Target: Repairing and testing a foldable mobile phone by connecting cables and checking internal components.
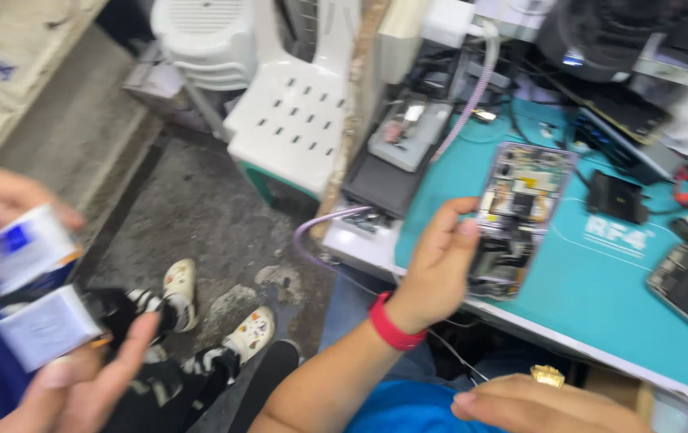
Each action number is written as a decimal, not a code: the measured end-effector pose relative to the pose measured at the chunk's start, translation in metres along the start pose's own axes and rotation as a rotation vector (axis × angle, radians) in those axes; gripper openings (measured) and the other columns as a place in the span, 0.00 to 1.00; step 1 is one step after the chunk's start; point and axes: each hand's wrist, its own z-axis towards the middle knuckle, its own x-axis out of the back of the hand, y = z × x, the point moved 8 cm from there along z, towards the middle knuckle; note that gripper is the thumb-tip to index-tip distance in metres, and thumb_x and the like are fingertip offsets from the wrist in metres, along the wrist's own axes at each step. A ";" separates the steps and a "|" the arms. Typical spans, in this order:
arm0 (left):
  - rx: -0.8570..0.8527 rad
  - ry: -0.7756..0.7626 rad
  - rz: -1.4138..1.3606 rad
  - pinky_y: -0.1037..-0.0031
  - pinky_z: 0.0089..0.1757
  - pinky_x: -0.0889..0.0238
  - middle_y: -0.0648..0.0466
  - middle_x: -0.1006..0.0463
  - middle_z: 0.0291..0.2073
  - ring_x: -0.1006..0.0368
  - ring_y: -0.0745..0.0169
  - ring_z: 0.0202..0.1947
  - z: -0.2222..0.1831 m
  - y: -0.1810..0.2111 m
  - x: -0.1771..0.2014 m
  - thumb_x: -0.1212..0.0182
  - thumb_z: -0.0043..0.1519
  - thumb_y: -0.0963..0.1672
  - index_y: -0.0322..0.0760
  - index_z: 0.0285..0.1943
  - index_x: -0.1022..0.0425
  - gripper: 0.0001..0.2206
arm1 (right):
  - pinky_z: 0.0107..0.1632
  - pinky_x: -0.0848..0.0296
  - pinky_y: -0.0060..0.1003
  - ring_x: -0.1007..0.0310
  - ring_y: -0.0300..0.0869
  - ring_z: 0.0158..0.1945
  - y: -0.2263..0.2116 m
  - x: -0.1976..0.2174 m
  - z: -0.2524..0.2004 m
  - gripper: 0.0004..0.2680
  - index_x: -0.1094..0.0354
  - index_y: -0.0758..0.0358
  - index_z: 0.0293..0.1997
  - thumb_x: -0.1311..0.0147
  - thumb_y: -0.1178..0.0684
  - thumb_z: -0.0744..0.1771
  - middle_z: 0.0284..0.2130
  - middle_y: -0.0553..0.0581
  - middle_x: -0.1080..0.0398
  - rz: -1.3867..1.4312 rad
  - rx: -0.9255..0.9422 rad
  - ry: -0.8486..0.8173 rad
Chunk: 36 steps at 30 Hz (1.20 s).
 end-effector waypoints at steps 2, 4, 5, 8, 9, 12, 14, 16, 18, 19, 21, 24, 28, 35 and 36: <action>0.034 0.010 0.010 0.74 0.56 0.37 0.55 0.25 0.52 0.31 0.70 0.51 -0.004 -0.004 -0.003 0.56 0.73 0.52 0.38 0.66 0.35 0.19 | 0.54 0.20 0.27 0.07 0.28 0.50 -0.004 -0.005 0.029 0.15 0.18 0.39 0.56 0.40 0.48 0.64 0.48 0.39 0.09 0.018 0.005 -0.103; 0.070 0.020 0.016 0.75 0.52 0.36 0.56 0.24 0.49 0.31 0.72 0.47 0.000 0.008 0.006 0.56 0.73 0.53 0.39 0.68 0.37 0.21 | 0.59 0.24 0.28 0.09 0.26 0.55 -0.023 -0.023 0.064 0.22 0.23 0.35 0.64 0.33 0.52 0.61 0.52 0.35 0.09 0.030 0.009 -0.207; 0.206 0.102 -0.271 0.72 0.54 0.37 0.56 0.26 0.52 0.32 0.72 0.49 0.001 0.012 0.015 0.56 0.72 0.52 0.40 0.68 0.35 0.21 | 0.61 0.21 0.28 0.10 0.25 0.59 -0.024 -0.033 0.079 0.23 0.26 0.34 0.66 0.36 0.47 0.61 0.56 0.34 0.11 0.145 -0.204 -0.198; 0.536 0.290 -1.014 0.66 0.57 0.42 0.58 0.30 0.61 0.34 0.73 0.56 -0.082 0.099 0.128 0.55 0.68 0.49 0.43 0.70 0.31 0.22 | 0.62 0.19 0.32 0.14 0.32 0.61 -0.048 -0.068 0.113 0.24 0.35 0.45 0.68 0.39 0.46 0.63 0.59 0.44 0.17 0.440 -0.259 -0.173; 0.736 0.381 -1.468 0.62 0.59 0.44 0.59 0.33 0.66 0.35 0.74 0.60 -0.160 0.127 0.154 0.55 0.65 0.48 0.44 0.71 0.28 0.24 | 0.61 0.20 0.36 0.17 0.39 0.60 -0.066 -0.076 0.125 0.24 0.40 0.57 0.69 0.40 0.50 0.64 0.58 0.55 0.21 0.621 -0.097 -0.145; 0.832 0.443 -1.578 0.61 0.60 0.45 0.58 0.33 0.67 0.37 0.73 0.62 -0.239 0.211 0.221 0.55 0.65 0.47 0.44 0.71 0.28 0.24 | 0.58 0.21 0.35 0.19 0.38 0.56 -0.081 -0.117 0.145 0.22 0.38 0.56 0.65 0.40 0.49 0.64 0.54 0.53 0.22 0.652 -0.101 -0.177; 0.928 0.465 -1.679 0.59 0.61 0.46 0.57 0.33 0.68 0.39 0.72 0.65 -0.246 0.205 0.228 0.55 0.65 0.47 0.44 0.72 0.28 0.25 | 0.55 0.23 0.33 0.21 0.36 0.52 -0.101 -0.125 0.156 0.20 0.36 0.56 0.61 0.39 0.48 0.63 0.50 0.51 0.22 0.663 -0.086 -0.184; 1.028 0.494 -1.784 0.57 0.62 0.47 0.56 0.33 0.69 0.41 0.71 0.67 -0.251 0.199 0.235 0.55 0.65 0.46 0.43 0.73 0.27 0.26 | 0.51 0.24 0.32 0.22 0.35 0.48 -0.111 -0.135 0.167 0.17 0.34 0.55 0.56 0.38 0.48 0.63 0.47 0.50 0.23 0.673 -0.077 -0.196; 1.138 0.551 -1.902 0.55 0.63 0.49 0.55 0.33 0.70 0.43 0.70 0.69 -0.257 0.214 0.224 0.55 0.64 0.46 0.43 0.73 0.27 0.26 | 0.48 0.25 0.30 0.24 0.33 0.45 -0.104 -0.157 0.166 0.15 0.33 0.55 0.52 0.38 0.47 0.62 0.43 0.48 0.24 0.694 -0.092 -0.220; 1.184 0.564 -1.951 0.54 0.63 0.49 0.54 0.33 0.70 0.44 0.69 0.70 -0.258 0.214 0.227 0.55 0.64 0.46 0.43 0.74 0.27 0.27 | 0.46 0.25 0.30 0.25 0.32 0.43 -0.104 -0.169 0.164 0.14 0.32 0.54 0.50 0.37 0.46 0.62 0.41 0.47 0.24 0.699 -0.083 -0.228; 1.285 0.597 -2.048 0.53 0.64 0.50 0.53 0.33 0.71 0.46 0.68 0.73 -0.261 0.216 0.232 0.55 0.64 0.45 0.43 0.74 0.27 0.27 | 0.43 0.26 0.28 0.27 0.31 0.39 -0.108 -0.192 0.157 0.12 0.30 0.54 0.46 0.37 0.46 0.62 0.37 0.46 0.25 0.712 -0.068 -0.242; 1.471 0.682 -2.192 0.50 0.65 0.52 0.52 0.33 0.73 0.49 0.66 0.76 -0.249 0.227 0.221 0.55 0.63 0.44 0.42 0.75 0.27 0.28 | 0.38 0.28 0.26 0.30 0.29 0.33 -0.156 -0.176 0.164 0.10 0.27 0.53 0.40 0.36 0.44 0.61 0.31 0.43 0.26 0.748 -0.080 -0.255; 1.671 0.733 -2.213 0.56 0.68 0.54 0.48 0.33 0.72 0.45 0.57 0.73 -0.228 0.217 0.238 0.45 0.65 0.46 0.37 0.73 0.23 0.25 | 0.32 0.31 0.25 0.36 0.27 0.26 -0.160 -0.181 0.168 0.03 0.27 0.54 0.40 0.38 0.53 0.66 0.23 0.43 0.31 0.698 -0.049 -0.171; 0.355 0.038 -0.199 0.73 0.51 0.37 0.56 0.26 0.49 0.33 0.70 0.48 -0.005 0.002 0.037 0.54 0.71 0.49 0.38 0.64 0.35 0.17 | 0.57 0.33 0.30 0.31 0.39 0.54 -0.096 -0.112 0.120 0.08 0.36 0.55 0.55 0.58 0.50 0.72 0.50 0.52 0.33 0.606 0.302 -0.282; 0.120 -0.064 0.050 0.75 0.49 0.35 0.57 0.25 0.46 0.32 0.72 0.45 0.002 0.000 -0.005 0.56 0.72 0.50 0.38 0.63 0.37 0.16 | 0.65 0.34 0.30 0.28 0.38 0.61 -0.070 -0.113 0.107 0.10 0.34 0.53 0.59 0.58 0.51 0.72 0.55 0.49 0.29 0.520 0.232 -0.383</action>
